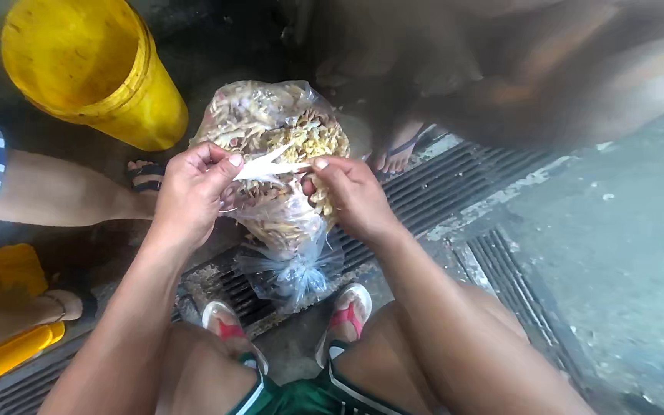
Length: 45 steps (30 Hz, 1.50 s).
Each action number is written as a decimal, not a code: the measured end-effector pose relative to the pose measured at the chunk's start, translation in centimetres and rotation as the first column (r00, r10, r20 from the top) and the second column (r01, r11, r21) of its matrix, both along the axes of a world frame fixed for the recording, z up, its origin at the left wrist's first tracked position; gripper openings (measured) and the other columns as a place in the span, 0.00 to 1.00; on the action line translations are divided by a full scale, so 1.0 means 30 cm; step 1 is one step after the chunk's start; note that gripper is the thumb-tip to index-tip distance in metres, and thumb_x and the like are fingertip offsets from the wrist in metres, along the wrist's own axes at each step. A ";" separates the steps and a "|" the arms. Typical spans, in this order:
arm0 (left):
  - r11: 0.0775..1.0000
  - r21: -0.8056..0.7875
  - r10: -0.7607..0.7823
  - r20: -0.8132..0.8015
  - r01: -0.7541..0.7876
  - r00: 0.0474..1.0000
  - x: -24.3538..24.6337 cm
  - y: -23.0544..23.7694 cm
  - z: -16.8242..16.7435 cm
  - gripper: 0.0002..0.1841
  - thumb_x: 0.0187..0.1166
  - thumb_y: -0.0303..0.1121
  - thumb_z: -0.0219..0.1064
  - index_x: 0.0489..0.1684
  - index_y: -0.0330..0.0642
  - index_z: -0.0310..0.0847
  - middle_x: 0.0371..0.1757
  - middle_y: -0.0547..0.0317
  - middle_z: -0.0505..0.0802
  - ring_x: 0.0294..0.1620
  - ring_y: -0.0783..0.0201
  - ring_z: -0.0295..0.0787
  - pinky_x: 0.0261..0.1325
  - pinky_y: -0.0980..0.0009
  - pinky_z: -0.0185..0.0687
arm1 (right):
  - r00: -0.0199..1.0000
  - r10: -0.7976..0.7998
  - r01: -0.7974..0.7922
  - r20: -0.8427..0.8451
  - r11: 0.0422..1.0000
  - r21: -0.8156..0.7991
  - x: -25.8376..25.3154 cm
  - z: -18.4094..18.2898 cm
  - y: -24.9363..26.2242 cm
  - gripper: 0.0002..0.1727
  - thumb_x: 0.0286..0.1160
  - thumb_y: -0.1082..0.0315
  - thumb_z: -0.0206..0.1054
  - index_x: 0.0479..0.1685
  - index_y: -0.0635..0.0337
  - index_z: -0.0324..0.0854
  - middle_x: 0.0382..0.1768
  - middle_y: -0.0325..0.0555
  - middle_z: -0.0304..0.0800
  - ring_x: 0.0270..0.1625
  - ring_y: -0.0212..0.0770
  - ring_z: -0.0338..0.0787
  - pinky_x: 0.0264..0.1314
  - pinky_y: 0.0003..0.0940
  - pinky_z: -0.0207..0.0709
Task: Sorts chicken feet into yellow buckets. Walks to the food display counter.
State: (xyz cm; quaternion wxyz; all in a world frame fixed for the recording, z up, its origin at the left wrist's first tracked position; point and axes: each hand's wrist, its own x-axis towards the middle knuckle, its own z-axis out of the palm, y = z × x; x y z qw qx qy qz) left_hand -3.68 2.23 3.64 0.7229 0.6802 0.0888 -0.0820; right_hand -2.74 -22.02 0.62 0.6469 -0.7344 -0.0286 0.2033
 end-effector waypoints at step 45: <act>0.995 0.030 0.102 -0.256 -0.098 0.961 0.050 -0.012 -0.005 0.07 0.85 0.30 0.64 0.33 0.45 0.77 0.16 0.66 0.74 0.10 0.75 0.62 0.12 0.81 0.60 | 0.976 0.197 -0.187 0.090 0.976 -0.111 -0.007 -0.033 0.048 0.15 0.90 0.54 0.58 0.51 0.51 0.87 0.23 0.42 0.83 0.17 0.36 0.77 0.16 0.33 0.72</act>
